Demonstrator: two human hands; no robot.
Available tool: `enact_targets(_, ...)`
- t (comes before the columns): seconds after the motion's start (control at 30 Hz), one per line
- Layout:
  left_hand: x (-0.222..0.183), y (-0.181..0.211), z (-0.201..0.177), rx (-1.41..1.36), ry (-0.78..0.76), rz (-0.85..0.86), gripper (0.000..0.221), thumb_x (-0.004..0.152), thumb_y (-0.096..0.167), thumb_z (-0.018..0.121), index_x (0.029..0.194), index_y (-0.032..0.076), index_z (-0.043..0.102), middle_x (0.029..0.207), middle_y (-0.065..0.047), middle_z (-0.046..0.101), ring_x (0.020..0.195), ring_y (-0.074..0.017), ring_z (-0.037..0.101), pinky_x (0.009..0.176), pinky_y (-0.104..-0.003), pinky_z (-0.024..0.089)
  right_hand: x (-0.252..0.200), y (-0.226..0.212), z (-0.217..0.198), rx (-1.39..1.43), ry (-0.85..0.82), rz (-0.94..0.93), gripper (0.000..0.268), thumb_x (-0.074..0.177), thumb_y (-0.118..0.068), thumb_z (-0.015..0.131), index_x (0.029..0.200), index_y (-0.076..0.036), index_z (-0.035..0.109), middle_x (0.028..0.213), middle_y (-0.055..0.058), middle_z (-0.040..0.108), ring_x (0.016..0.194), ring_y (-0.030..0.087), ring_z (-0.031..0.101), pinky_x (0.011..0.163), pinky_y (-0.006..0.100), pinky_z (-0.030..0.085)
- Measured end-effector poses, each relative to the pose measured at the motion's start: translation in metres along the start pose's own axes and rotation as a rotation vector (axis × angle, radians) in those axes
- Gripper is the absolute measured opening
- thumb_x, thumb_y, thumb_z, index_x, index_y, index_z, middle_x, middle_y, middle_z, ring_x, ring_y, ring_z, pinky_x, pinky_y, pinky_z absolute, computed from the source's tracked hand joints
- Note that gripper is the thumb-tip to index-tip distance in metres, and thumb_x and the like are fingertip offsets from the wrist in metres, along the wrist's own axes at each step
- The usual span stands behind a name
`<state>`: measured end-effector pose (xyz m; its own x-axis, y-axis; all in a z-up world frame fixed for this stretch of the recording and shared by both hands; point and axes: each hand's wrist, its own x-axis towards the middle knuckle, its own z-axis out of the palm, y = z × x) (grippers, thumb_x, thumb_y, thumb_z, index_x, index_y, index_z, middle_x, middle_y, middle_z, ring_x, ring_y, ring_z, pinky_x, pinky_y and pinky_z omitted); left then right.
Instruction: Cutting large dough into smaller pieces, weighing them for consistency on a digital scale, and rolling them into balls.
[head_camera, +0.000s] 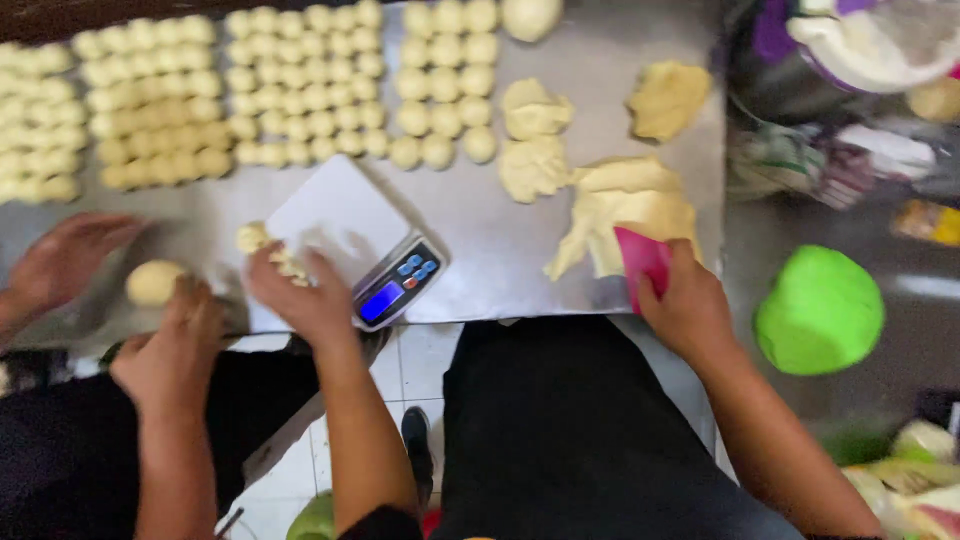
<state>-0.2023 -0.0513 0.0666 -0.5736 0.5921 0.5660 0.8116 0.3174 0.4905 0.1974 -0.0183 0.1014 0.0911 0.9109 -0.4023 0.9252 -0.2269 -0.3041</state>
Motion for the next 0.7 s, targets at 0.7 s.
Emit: enact_targets(0.7, -0.142, 0.120, 0.076, -0.589, -0.807, 0.371, 0.021, 0.084, 0.016, 0.062, 0.104, 0.009, 0.059, 0.092, -0.009, 0.059, 0.093, -0.0282, 0.059, 0.084, -0.036, 0.048, 0.016, -0.048, 0.020, -0.091, -0.299, -0.230, 0.048, 0.088, -0.023, 0.041, 0.131, -0.004, 0.030, 0.088, 0.032, 0.063, 0.089, 0.050, 0.063, 0.078, 0.057, 0.050)
